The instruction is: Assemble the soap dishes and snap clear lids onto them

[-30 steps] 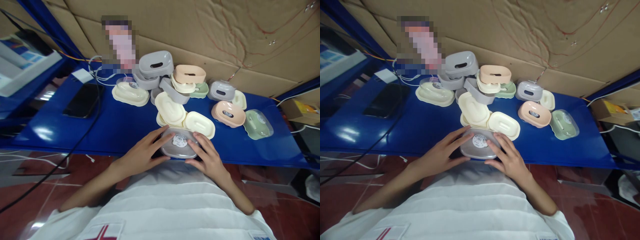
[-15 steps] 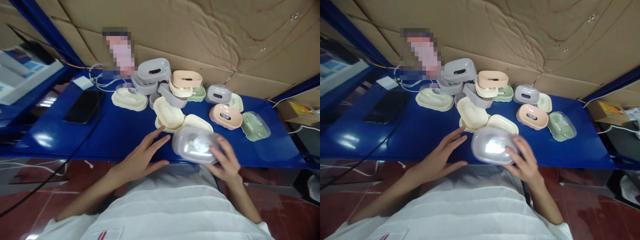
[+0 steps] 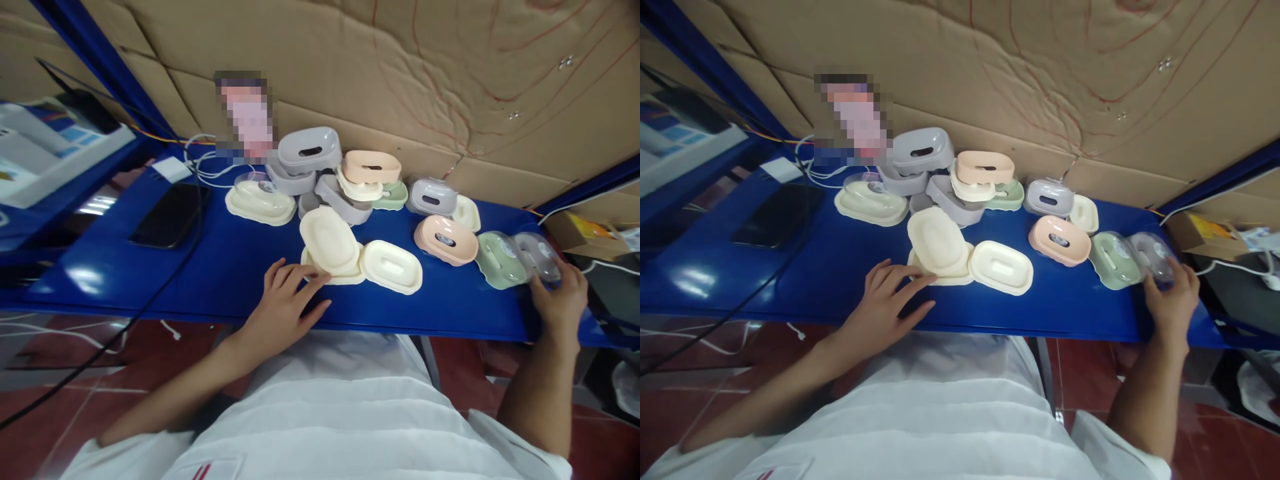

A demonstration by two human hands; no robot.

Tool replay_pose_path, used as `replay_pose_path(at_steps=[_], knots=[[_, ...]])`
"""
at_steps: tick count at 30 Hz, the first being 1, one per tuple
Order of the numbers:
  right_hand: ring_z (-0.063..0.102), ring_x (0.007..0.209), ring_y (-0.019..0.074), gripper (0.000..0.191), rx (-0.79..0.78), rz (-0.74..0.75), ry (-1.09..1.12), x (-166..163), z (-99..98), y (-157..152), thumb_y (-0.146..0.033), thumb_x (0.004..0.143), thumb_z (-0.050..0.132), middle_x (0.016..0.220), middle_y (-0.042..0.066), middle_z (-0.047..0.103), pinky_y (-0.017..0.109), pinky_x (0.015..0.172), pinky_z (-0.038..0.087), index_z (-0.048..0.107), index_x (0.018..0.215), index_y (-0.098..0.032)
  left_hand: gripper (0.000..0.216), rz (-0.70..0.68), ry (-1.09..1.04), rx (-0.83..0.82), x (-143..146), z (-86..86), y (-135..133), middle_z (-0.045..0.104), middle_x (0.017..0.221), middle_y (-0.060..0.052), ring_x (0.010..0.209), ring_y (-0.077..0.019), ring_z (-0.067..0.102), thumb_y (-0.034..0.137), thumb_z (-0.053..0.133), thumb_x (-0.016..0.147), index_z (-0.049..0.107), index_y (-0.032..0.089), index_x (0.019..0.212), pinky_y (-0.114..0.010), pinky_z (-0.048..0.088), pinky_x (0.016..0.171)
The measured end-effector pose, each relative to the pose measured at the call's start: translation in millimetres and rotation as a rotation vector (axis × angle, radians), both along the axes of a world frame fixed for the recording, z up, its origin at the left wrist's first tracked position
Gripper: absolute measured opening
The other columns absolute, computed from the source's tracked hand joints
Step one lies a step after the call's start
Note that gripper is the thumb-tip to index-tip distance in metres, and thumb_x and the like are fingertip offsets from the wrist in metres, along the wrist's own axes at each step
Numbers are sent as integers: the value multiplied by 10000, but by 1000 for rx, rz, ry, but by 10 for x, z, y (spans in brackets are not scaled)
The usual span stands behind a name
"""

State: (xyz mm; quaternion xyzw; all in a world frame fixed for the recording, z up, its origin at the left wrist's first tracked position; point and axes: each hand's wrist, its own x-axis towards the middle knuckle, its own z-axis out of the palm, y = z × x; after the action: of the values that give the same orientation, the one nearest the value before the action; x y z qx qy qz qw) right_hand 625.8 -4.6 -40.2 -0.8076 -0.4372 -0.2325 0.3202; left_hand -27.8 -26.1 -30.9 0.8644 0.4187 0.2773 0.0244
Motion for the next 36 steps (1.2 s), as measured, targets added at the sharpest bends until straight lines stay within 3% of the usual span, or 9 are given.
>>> replay_pose_path(at_steps=[4, 8, 9, 12, 14, 21, 29, 33, 36], knots=[[635, 1350, 533, 988, 91, 127, -196, -416, 124, -129, -873, 817, 614, 1337, 417, 658, 679, 1025, 517, 746, 1379, -71, 149, -5, -54, 10, -9, 4, 8, 679, 1213, -118, 1186, -287, 638, 249, 626, 1066, 674, 211, 1201, -578, 433, 1187], [729, 1218, 407, 560, 227, 411, -234, -1557, 434, -239, -575, 1069, 475, 1248, 263, 757, 597, 999, 565, 717, 1394, -187, 112, 0, -63, -1, 6, 13, 16, 682, 1308, -147, 1221, -290, 653, 226, 619, 1060, 648, 197, 1165, -468, 508, 1046], [738, 1212, 376, 455, 144, 577, -210, -1897, 487, -255, -491, 1082, 518, 1240, 217, 775, 564, 1023, 571, 715, 1393, -224, 101, 9, -58, -1, 12, 17, 13, 676, 1360, -156, 1240, -295, 653, 222, 615, 1060, 645, 197, 1153, -454, 510, 1019], [694, 1333, 324, 415, -390, 1182, -213, -2754, 531, -231, -367, 1082, 603, 1419, 145, 733, 506, 1093, 570, 654, 1487, -291, 65, 46, -28, 0, 14, 29, -3, 643, 1500, -158, 1244, -302, 665, 199, 612, 1042, 645, 199, 1098, -440, 500, 964], [682, 1354, 316, 397, -489, 1325, -237, -3073, 498, -146, -351, 1088, 616, 1475, 142, 703, 499, 1090, 575, 663, 1476, -278, 52, 105, 9, 15, -15, 38, -15, 659, 1510, -140, 1187, -306, 686, 193, 618, 1018, 644, 204, 1062, -445, 490, 929], [683, 1346, 296, 364, -385, 1395, -209, -3319, 564, 439, -311, 1124, 532, 1451, 125, 722, 499, 1123, 556, 678, 1450, -244, 173, 394, 116, 146, -182, 90, -18, 676, 1483, -187, 1175, -373, 698, 174, 608, 1007, 646, 179, 1176, -530, 455, 963], [710, 1243, 344, 439, -344, 1222, -123, -3910, 642, 1178, -464, 1084, 605, 1357, 136, 765, 505, 1079, 565, 711, 1418, -200, 454, -42, 155, 87, -83, 87, 3, 569, 1636, -143, 1418, -332, 603, 232, 559, 1089, 532, 232, 1542, -600, 336, 1250], [748, 958, 274, 380, -269, 1231, 39, -3780, 742, 1188, -499, 1055, 652, 1189, 100, 816, 424, 898, 606, 798, 1263, -217, 534, 14, 127, -19, -101, 45, 37, 463, 1719, -143, 1535, -359, 504, 342, 564, 1100, 477, 240, 1617, -643, 263, 1313], [711, 785, 219, 368, -211, 1228, 155, -3485, 840, 915, -510, 1019, 714, 1081, 73, 823, 377, 771, 601, 808, 1239, -231, 616, 104, 89, -38, -96, 8, 41, 383, 1757, -177, 1588, -399, 438, 380, 582, 1086, 426, 222, 1661, -700, 237, 1313]])
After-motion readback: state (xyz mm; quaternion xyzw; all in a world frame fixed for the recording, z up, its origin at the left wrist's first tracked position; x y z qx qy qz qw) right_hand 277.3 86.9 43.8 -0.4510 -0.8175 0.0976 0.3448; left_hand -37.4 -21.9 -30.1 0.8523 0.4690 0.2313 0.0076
